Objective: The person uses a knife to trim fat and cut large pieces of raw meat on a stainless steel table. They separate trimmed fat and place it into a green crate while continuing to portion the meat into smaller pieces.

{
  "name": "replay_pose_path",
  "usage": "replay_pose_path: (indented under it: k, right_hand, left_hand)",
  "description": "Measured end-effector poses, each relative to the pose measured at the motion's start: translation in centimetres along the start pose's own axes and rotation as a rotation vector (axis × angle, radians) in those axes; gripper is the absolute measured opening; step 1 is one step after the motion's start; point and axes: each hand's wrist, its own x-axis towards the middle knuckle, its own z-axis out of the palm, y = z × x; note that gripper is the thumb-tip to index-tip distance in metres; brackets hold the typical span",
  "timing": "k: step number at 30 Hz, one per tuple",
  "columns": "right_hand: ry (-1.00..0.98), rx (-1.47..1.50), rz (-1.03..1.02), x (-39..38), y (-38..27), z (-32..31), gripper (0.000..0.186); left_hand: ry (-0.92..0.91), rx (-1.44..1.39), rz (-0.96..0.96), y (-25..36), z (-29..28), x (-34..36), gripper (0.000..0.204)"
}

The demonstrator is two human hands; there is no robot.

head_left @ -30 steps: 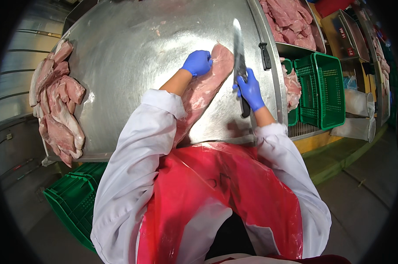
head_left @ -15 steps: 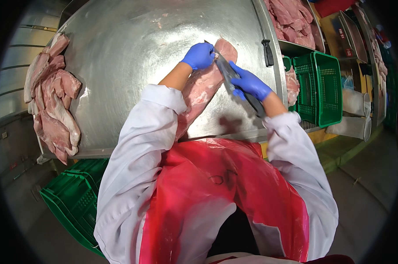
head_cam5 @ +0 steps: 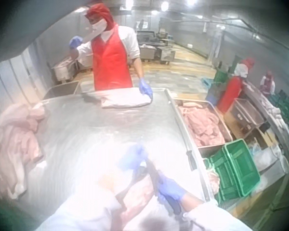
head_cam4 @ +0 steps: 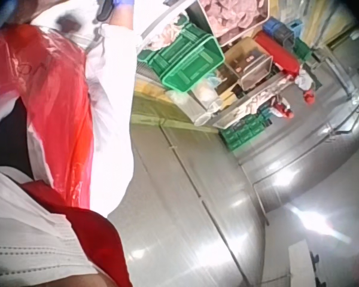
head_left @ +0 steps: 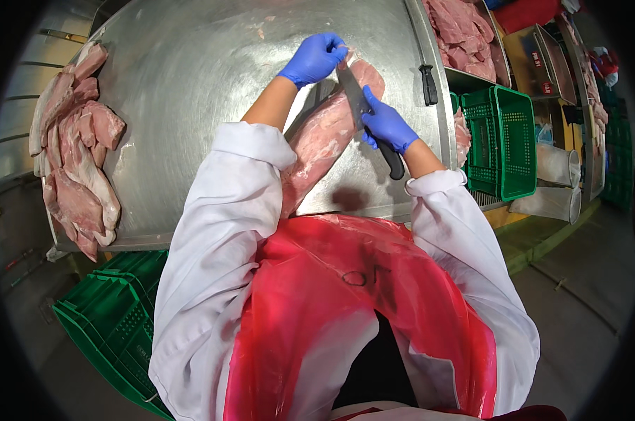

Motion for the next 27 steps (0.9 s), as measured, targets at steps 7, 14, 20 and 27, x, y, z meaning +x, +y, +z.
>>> replay_pose_path:
  k: [7,14,20,27]
  right_hand:
    - [-0.121,-0.119,0.091,-4.2,-0.4,-1.1,0.075]
    - [-0.177,-0.077,0.169,-4.4,-2.3,-0.3,0.076]
    - [-0.318,-0.071,0.301,-15.2,-2.7,-0.8,0.073]
    - [0.066,0.063,0.092,-16.0,-1.1,-4.3,0.073]
  left_hand:
    - [0.154,-0.053,0.064,-0.9,-6.9,-5.9,0.020]
    - [0.335,-0.255,-0.108,-3.1,-8.8,-7.7,0.007]
    - [0.458,-0.013,-0.072,-6.7,-8.1,-7.5,0.022]
    - [0.086,0.557,-0.206,-2.9,3.8,-7.6,0.044]
